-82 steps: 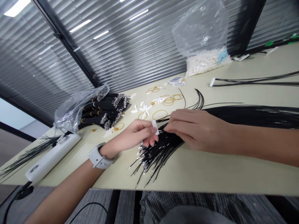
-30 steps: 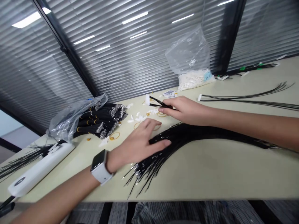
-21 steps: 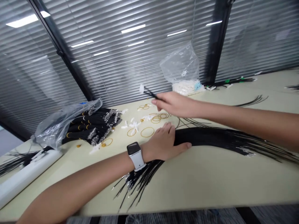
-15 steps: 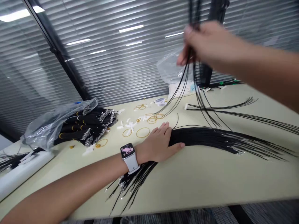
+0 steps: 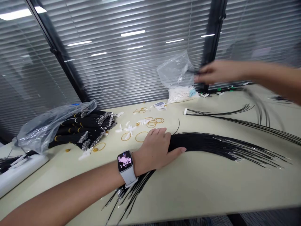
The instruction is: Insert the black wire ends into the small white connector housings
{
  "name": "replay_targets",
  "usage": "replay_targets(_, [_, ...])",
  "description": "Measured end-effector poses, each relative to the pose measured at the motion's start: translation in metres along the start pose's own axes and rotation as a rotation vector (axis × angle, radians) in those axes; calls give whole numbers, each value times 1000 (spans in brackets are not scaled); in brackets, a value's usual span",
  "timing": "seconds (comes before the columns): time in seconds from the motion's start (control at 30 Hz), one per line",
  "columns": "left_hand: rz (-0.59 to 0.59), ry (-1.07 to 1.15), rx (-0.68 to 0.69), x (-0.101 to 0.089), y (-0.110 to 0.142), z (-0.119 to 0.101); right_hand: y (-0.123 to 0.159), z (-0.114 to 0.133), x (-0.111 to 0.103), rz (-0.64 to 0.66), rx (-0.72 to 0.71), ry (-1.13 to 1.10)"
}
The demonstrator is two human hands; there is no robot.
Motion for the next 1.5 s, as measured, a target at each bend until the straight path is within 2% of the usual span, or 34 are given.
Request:
replay_targets(0.1, [-17, 91, -25, -10, 3, 0, 1, -7, 51, 289, -12, 100])
replay_targets(0.17, [9, 144, -37, -16, 9, 2, -2, -3, 75, 340, -13, 140])
replay_targets(0.27, [33, 159, -39, -25, 23, 6, -7, 22, 89, 318, -106, 187])
replay_targets(0.37, [35, 145, -70, -34, 39, 22, -10, 65, 91, 316, -274, 176])
replay_targets(0.47, [25, 88, -126, -41, 53, 53, -12, 109, 98, 286, -404, 124])
replay_targets(0.57, [-34, 57, -168, -47, 63, 90, -21, 146, 114, 204, -492, 95])
replay_targets(0.7, [-159, 138, -238, -44, 71, 130, -40, 179, 141, 142, -567, 92])
replay_targets(0.8, [-204, 197, -229, -39, 72, 133, -51, 191, 156, 188, -607, 112])
replay_targets(0.9, [-208, 246, -150, -39, 70, 112, -52, 196, 158, 198, -619, 99])
replay_targets(0.97, [-168, 273, -105, -40, 69, 97, -48, 197, 157, 187, -616, 87])
replay_targets(1.07, [-120, 318, -104, -37, 69, 86, -38, 197, 158, 150, -608, 78])
replay_targets(1.23, [-114, 434, -197, -24, 70, 92, -22, 200, 159, 52, -599, 46])
replay_targets(1.4, [-216, 635, -294, -20, 70, 99, 2, 212, 136, -60, -588, -26])
replay_targets(1.5, [-258, 745, -346, -22, 69, 99, 23, 218, 127, -115, -589, -158])
Point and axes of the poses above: each hand's wrist, its own y-axis away from the middle knuckle, its own x-axis out of the palm, z = x × y, the point moved 4 cm from there along -y, towards the middle knuckle, and after that the axes turned 6 degrees about y, right-handed, at the moved point
